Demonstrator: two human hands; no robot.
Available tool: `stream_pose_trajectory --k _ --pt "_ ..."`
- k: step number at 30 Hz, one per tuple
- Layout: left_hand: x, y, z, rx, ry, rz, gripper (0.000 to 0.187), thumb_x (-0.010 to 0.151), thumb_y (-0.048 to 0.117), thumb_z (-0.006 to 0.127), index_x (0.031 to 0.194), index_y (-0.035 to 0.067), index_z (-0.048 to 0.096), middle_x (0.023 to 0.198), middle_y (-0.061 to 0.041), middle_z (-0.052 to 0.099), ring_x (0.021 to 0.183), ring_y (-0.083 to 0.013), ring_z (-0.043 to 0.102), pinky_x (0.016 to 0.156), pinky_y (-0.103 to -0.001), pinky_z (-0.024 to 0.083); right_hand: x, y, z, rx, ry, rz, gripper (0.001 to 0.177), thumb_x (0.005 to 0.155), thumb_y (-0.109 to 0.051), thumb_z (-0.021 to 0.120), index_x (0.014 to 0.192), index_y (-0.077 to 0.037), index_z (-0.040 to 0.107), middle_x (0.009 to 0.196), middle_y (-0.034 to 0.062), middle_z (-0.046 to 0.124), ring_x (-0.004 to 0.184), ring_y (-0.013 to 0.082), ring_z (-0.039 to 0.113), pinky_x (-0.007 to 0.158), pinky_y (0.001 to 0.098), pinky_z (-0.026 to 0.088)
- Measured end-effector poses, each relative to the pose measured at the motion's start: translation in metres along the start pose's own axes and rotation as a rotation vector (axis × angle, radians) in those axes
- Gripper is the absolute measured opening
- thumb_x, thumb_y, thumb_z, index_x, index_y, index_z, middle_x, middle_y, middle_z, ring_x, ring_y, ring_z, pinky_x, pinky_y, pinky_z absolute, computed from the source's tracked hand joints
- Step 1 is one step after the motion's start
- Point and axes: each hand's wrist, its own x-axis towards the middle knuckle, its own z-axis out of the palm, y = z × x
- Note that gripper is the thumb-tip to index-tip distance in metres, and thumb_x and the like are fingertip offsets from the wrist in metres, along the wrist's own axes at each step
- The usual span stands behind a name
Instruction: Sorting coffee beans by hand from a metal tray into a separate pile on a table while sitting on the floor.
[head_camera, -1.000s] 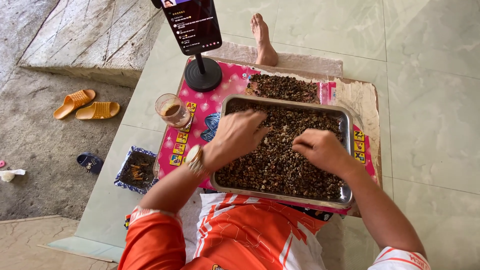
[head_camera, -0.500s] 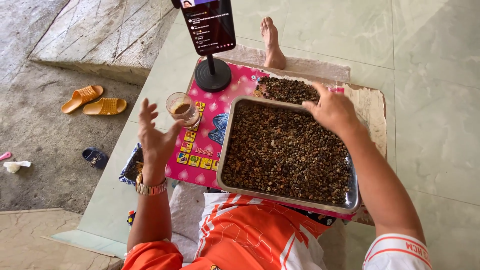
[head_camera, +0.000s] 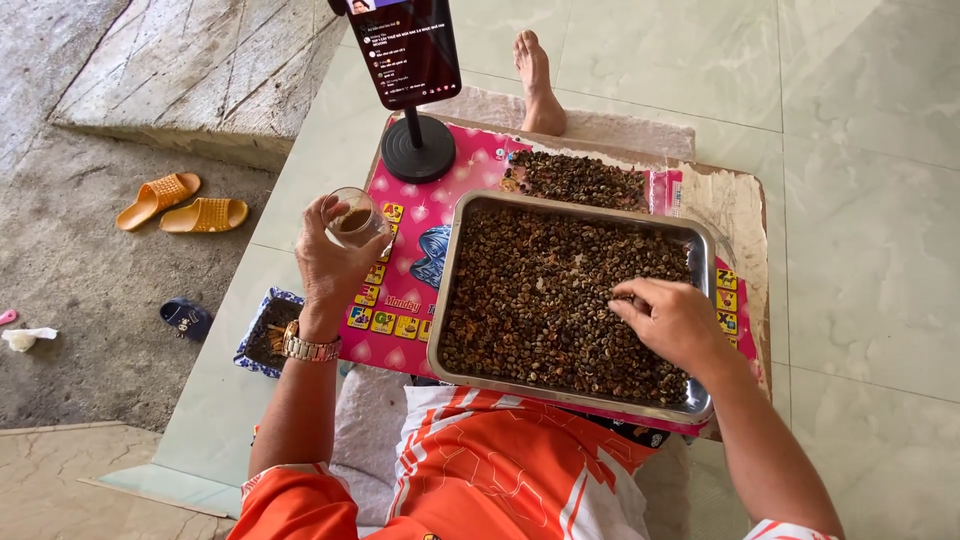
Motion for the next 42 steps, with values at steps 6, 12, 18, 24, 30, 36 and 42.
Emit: stream_pose_trajectory --k 6,12,18,24,30,36,42 --pt "-0.002 0.069 -0.046 0.057 0.016 0.337 0.087 0.062 0.028 0.101 0.131 0.001 0.057 0.11 -0.022 0.068 0.104 -0.0424 0.067 0.114 -0.062 0.033 -0.019 -0.004 0.004 0.032 0.128 0.021 0.019 0.091 -0.032 0.072 0.107 -0.022 0.077 0.064 0.0055 0.067 0.062 0.027 0.07 0.061 0.0407 0.057" --pt "-0.014 0.161 -0.112 0.129 0.072 0.766 0.06 0.079 0.035 0.1 0.117 0.009 0.061 0.102 -0.007 0.075 0.099 -0.0255 0.069 0.13 -0.052 0.016 -0.016 -0.013 0.006 -0.015 0.249 -0.06 0.018 0.083 -0.015 0.08 0.1 -0.008 0.078 0.086 0.0041 0.08 0.049 0.0136 0.065 0.043 0.027 0.05" --pt "-0.055 0.272 -0.127 0.143 0.205 0.581 0.021 0.088 0.043 0.065 0.072 0.028 0.066 0.073 0.009 0.08 0.083 -0.0126 0.076 0.125 -0.051 0.018 -0.016 -0.008 0.011 0.01 0.284 -0.064 0.018 0.082 -0.013 0.081 0.098 -0.007 0.078 0.091 0.0048 0.08 0.048 0.0148 0.064 0.043 0.0279 0.051" --pt "-0.037 0.247 -0.116 0.047 0.18 1.132 0.013 0.102 0.029 0.078 0.108 0.033 0.067 0.099 0.012 0.08 0.095 -0.005 0.071 0.133 -0.055 0.018 -0.018 -0.008 0.012 0.014 0.285 -0.035 0.019 0.082 -0.014 0.081 0.1 -0.009 0.078 0.091 0.0038 0.08 0.047 0.0153 0.062 0.044 0.0291 0.05" --pt "0.001 0.247 -0.141 0.316 0.196 1.618 0.016 0.118 0.04 0.057 0.131 0.037 0.065 0.124 0.012 0.067 0.111 -0.0074 0.056 0.117 -0.06 0.02 -0.018 0.006 0.02 0.016 0.201 0.096 0.016 0.09 -0.034 0.076 0.101 -0.024 0.08 0.063 0.0045 0.071 0.062 0.0271 0.07 0.062 0.0412 0.06" --pt "0.007 0.253 -0.152 0.452 0.232 1.761 0.024 0.121 0.053 0.049 0.123 0.038 0.068 0.126 0.017 0.062 0.106 -0.0062 0.05 0.096 -0.06 0.018 -0.019 -0.004 0.016 0.033 0.182 0.147 0.016 0.09 -0.031 0.076 0.103 -0.022 0.08 0.064 0.0055 0.071 0.064 0.0287 0.071 0.065 0.0428 0.059" --pt "-0.003 0.26 -0.151 0.428 0.19 1.657 0.019 0.117 0.049 0.053 0.117 0.038 0.068 0.121 0.017 0.063 0.104 -0.0047 0.053 0.094 -0.054 0.023 -0.019 0.001 0.019 0.036 0.177 0.156 0.015 0.091 -0.031 0.076 0.103 -0.023 0.08 0.064 0.0043 0.072 0.066 0.0277 0.072 0.067 0.0419 0.059"
